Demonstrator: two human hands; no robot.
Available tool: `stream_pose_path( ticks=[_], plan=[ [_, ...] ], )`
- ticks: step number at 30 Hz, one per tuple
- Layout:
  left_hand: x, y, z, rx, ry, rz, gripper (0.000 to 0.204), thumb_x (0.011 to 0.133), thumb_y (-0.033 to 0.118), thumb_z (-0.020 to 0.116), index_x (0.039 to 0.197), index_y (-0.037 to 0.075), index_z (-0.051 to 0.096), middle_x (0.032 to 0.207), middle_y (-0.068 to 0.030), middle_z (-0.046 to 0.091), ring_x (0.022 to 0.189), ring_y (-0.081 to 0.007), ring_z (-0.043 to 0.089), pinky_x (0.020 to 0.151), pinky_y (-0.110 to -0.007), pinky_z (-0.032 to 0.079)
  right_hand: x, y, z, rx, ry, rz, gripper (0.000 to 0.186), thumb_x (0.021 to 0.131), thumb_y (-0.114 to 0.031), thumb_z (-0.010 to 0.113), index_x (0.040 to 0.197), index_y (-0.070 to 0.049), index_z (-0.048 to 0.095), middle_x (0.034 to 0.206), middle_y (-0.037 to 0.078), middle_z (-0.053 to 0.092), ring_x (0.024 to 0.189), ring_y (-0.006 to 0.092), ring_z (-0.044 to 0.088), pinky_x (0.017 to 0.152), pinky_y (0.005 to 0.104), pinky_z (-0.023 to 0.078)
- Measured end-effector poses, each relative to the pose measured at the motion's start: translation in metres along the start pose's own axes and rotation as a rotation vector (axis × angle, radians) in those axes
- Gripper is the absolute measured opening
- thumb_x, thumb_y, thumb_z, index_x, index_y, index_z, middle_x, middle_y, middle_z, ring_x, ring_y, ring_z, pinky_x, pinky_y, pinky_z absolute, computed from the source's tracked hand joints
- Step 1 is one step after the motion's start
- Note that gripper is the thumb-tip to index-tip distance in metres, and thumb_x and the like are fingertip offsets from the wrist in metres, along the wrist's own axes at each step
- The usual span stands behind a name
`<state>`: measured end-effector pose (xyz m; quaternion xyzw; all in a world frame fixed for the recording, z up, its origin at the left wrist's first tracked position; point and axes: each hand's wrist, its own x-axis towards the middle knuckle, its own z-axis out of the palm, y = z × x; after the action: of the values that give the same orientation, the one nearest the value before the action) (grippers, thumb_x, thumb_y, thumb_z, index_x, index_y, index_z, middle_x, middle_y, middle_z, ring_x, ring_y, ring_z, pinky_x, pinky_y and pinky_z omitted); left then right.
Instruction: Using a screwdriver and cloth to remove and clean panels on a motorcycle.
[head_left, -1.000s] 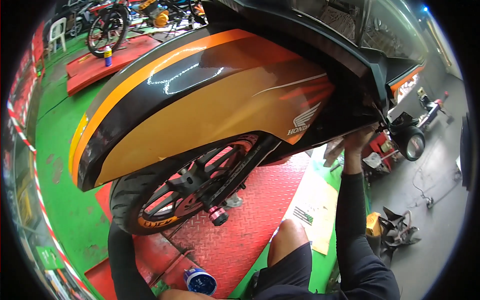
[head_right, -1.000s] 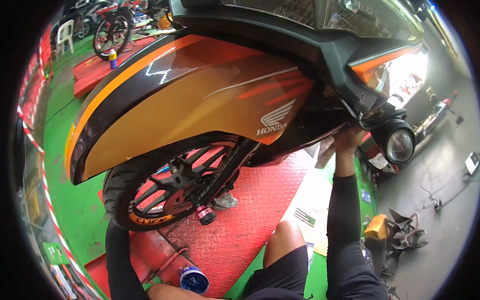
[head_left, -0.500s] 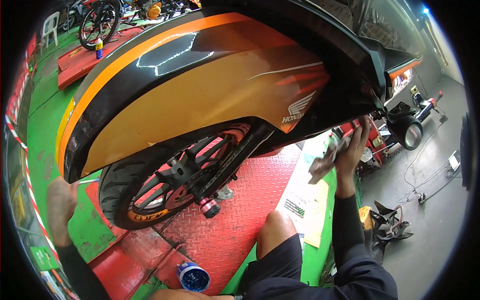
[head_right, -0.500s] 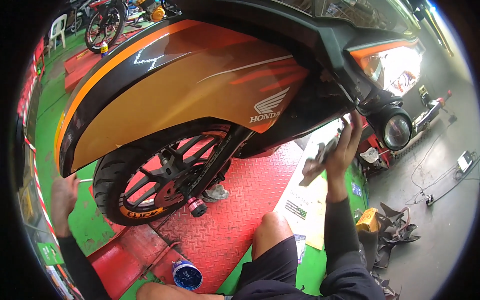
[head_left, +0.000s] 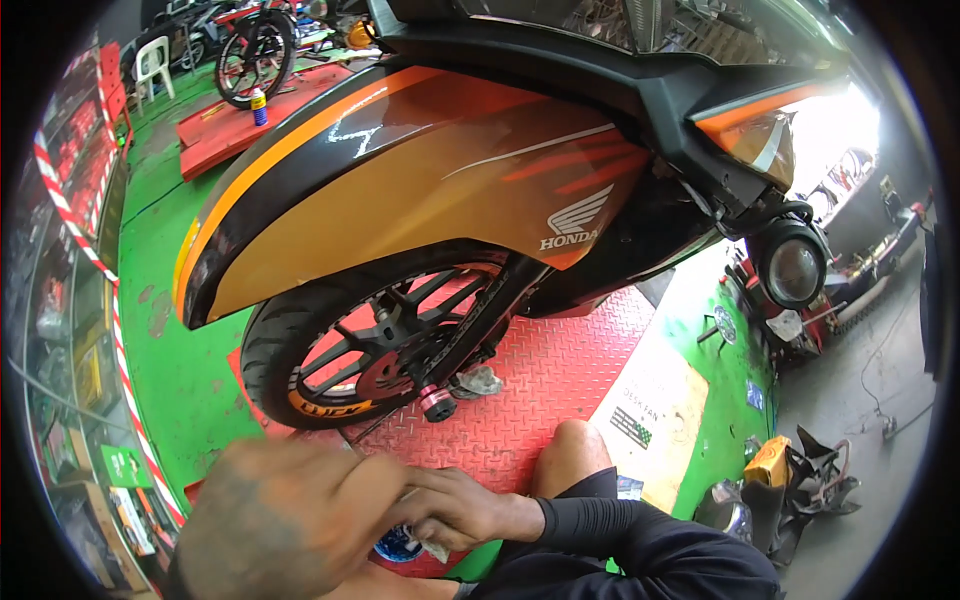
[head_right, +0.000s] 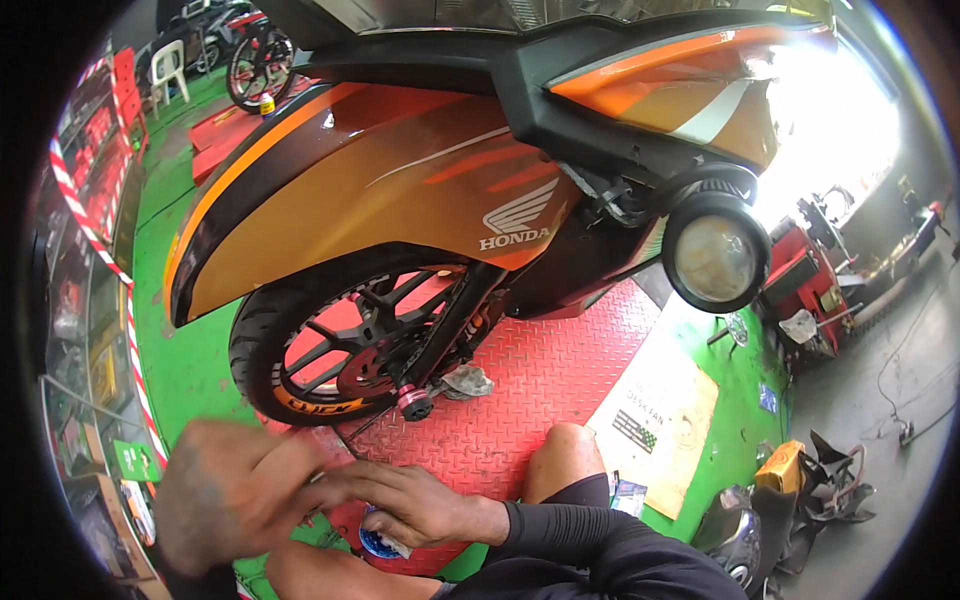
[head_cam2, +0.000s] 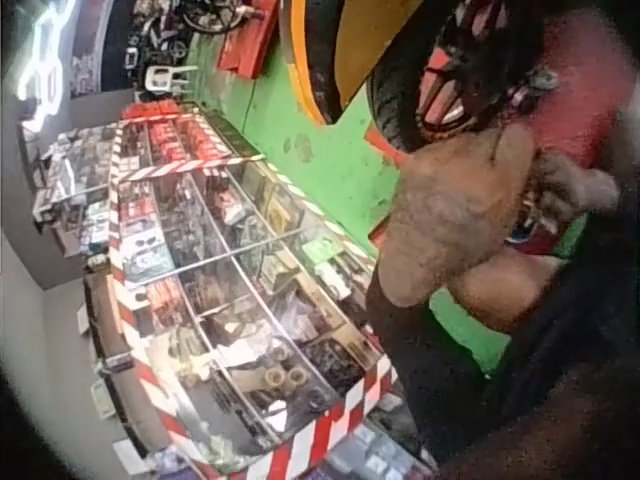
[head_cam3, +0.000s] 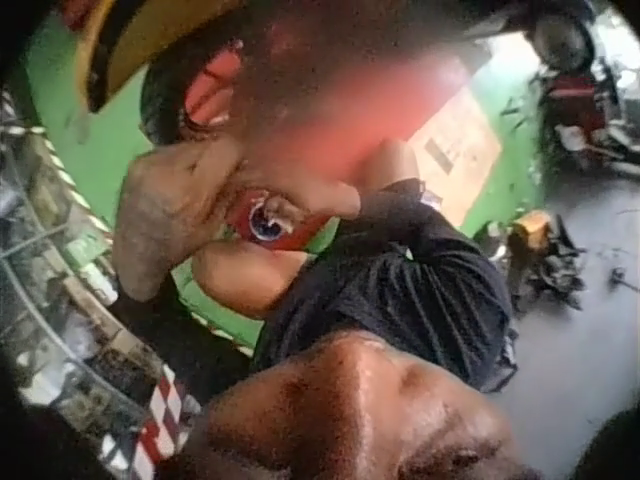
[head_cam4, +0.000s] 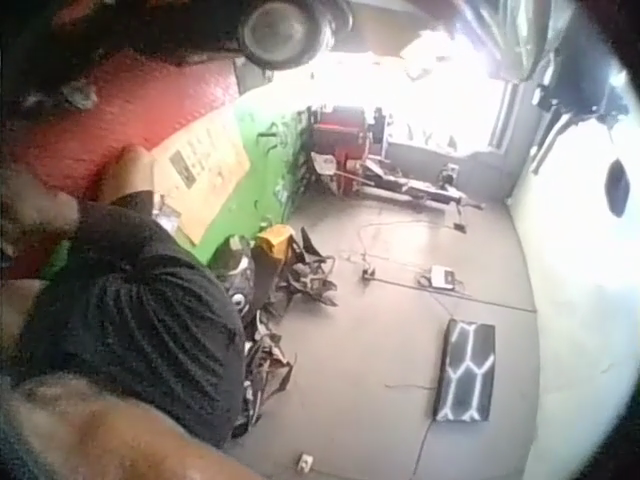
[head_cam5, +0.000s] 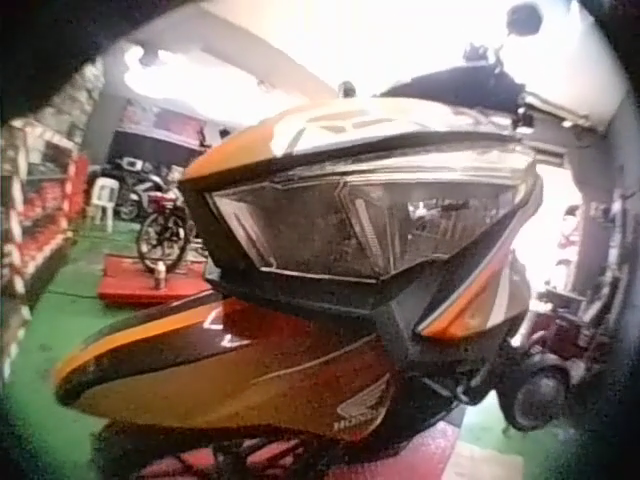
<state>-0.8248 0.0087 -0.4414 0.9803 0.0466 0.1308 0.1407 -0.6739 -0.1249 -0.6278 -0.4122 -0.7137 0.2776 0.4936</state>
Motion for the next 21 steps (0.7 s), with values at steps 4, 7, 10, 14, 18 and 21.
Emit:
stream_pose_path(
  ticks=[4,7,10,14,18,21],
  plan=[
    [0.078,0.01,0.042,-0.17,0.28,0.152,0.027,0.08,0.026,0.076,0.078,0.009,0.055,0.061,-0.0076,0.055,0.055,-0.0275,0.06,0.048,-0.038,0.046,-0.009,-0.02,-0.033,-0.007,0.136,-0.199,0.026,0.098,-0.031,0.055,0.098,-0.005,0.06,0.089,0.01,0.066,0.083,0.0321,0.064,0.076,0.0424,0.05],
    [0.099,0.027,0.052,-0.244,0.184,0.14,0.025,0.085,0.028,0.071,0.081,0.009,0.055,0.061,-0.0073,0.054,0.057,-0.0268,0.061,0.048,-0.038,0.046,-0.037,-0.011,-0.054,-0.117,0.594,-0.238,0.025,0.095,-0.028,0.061,0.101,-0.005,0.054,0.099,0.017,0.063,0.088,0.0303,0.063,0.076,0.0385,0.049],
    [0.1,0.044,0.055,-0.182,0.089,0.101,0.024,0.092,0.031,0.062,0.084,0.009,0.057,0.066,-0.0067,0.055,0.061,-0.0239,0.063,0.049,-0.038,0.048,-0.05,-0.018,-0.063,-0.166,0.884,-0.074,0.031,0.093,-0.026,0.064,0.105,-0.003,0.048,0.108,0.02,0.059,0.095,0.0331,0.061,0.085,0.0418,0.046],
    [0.111,0.055,0.059,-0.213,0.082,0.137,0.023,0.092,0.03,0.062,0.09,0.008,0.062,0.066,-0.0069,0.055,0.061,-0.0228,0.064,0.05,-0.038,0.049,-0.065,-0.029,-0.061,0.03,0.575,0.317,0.021,0.098,-0.019,0.057,0.108,-0.001,0.054,0.104,0.019,0.063,0.09,0.0291,0.064,0.082,0.0403,0.049],
    [0.12,0.038,0.082,-0.282,0.47,0.168,0.032,0.093,0.032,0.063,0.106,0.003,0.064,0.078,-0.0099,0.06,0.064,-0.023,0.065,0.056,-0.035,0.051,-0.028,-0.043,-0.069,0.047,0.562,0.279,0.038,0.105,-0.036,0.045,0.102,-0.001,0.057,0.078,0.007,0.064,0.071,0.0235,0.063,0.068,0.0312,0.049],
    [0.105,0.03,0.107,-0.597,0.346,-0.08,0.043,0.093,0.032,0.064,0.121,-0.001,0.059,0.089,-0.0146,0.066,0.074,-0.0282,0.067,0.068,-0.036,0.053,-0.014,-0.017,-0.106,0.396,0.918,0.233,0.035,0.106,-0.039,0.04,0.106,-0.006,0.051,0.078,0.005,0.055,0.075,0.0216,0.059,0.071,0.0322,0.049]
  ],
)
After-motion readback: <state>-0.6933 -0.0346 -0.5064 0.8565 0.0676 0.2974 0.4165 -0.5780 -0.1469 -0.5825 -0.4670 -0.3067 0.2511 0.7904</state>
